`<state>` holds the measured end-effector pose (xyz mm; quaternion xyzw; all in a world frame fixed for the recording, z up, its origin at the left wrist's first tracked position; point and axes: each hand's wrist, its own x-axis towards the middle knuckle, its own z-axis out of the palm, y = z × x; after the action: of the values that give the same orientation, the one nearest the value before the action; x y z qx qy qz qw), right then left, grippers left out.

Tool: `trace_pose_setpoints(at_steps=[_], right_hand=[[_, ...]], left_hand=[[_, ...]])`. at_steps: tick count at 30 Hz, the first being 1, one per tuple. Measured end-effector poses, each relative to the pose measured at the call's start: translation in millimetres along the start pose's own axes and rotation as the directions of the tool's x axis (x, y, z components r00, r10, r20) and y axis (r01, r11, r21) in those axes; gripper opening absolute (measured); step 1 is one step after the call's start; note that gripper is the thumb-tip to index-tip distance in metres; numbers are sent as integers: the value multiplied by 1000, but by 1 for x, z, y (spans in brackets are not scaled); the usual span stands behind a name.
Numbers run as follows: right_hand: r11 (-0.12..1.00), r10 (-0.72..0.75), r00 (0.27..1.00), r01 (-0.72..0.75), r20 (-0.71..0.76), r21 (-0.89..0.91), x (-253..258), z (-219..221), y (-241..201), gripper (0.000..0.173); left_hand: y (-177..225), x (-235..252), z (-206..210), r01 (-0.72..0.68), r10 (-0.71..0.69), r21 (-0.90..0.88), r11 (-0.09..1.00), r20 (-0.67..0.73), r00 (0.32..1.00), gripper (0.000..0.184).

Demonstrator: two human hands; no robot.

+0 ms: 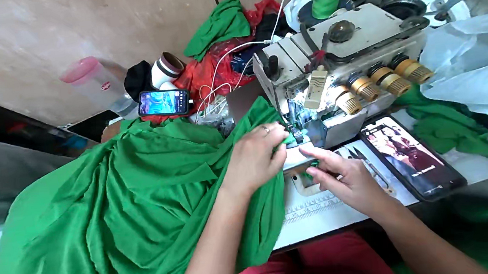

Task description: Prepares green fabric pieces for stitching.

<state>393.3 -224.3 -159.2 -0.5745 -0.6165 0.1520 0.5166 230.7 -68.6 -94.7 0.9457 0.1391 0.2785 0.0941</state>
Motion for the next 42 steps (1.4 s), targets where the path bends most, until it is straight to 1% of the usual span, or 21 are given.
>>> trace_pose_setpoints(at_steps=[2,4,7,9,11,14,15,17,19,21,23,26,29,30,32,34,35,37,39,41,42], right_hand=[[1000,-2,1000,2,27,9,-5,0,-1,43],[1000,-16,999,16,45,15,-7,0,-5,43],[998,-51,995,49,83,28,-10,-3,-14,35],[996,-87,992,84,86,44,-12,-2,-18,29],[989,-132,989,127,68,72,-13,0,-21,25],[971,-195,980,187,39,147,-11,6,-22,23],[967,-217,975,207,48,151,-10,8,-21,26],[962,-261,959,250,109,109,-5,9,-21,35],[963,-271,954,268,126,41,0,5,-19,35],[972,-226,972,229,58,-44,6,-7,-14,24],[982,-170,985,167,-28,-83,13,-22,-7,23],[992,-125,983,119,-132,-53,15,-31,-4,23],[994,-103,987,106,-121,12,1,-31,-10,24],[992,-99,991,105,-94,64,-6,-31,-12,26],[968,-114,993,108,11,225,-20,-27,-15,28],[920,-144,981,84,130,383,-30,-21,-12,26],[906,-143,977,65,158,418,-31,-19,-9,29],[903,-118,982,45,147,427,-26,-16,-8,33],[911,-155,983,101,104,399,-13,-10,-17,30],[930,-275,957,242,88,277,6,2,-35,29],[922,-353,929,325,111,212,18,10,-47,30]], left_hand=[[-6,9,-3,47,-46,45,998,-21,999,27],[-7,15,-4,161,-159,66,985,-32,987,34],[0,12,-6,333,-330,151,931,-45,943,28],[7,0,-9,396,-387,141,907,-90,918,23],[15,-20,-13,435,-415,111,894,-162,895,13],[39,-52,-18,493,-470,65,868,-218,855,16],[51,-60,-17,489,-472,31,872,-215,855,18],[76,-69,-13,438,-441,-51,897,-159,883,19],[92,-68,-8,370,-376,-66,927,-107,921,18],[95,-61,-8,324,-325,-31,946,-95,941,19],[90,-51,-11,305,-302,23,952,-97,948,21],[87,-42,-14,294,-286,56,954,-112,951,20],[84,-46,-23,278,-274,23,960,-110,955,18],[85,-50,-29,258,-258,-7,966,-94,962,18],[89,-57,-41,195,-199,-92,977,-44,979,21],[98,-63,-53,130,-134,-209,969,-5,991,25],[103,-66,-58,99,-105,-293,951,-5,994,25],[112,-72,-65,50,-66,-460,886,-19,998,24],[116,-80,-72,29,-50,-552,834,-24,998,24],[119,-91,-82,25,-49,-578,815,-26,998,24],[120,-97,-89,26,-53,-581,813,-29,998,26]])
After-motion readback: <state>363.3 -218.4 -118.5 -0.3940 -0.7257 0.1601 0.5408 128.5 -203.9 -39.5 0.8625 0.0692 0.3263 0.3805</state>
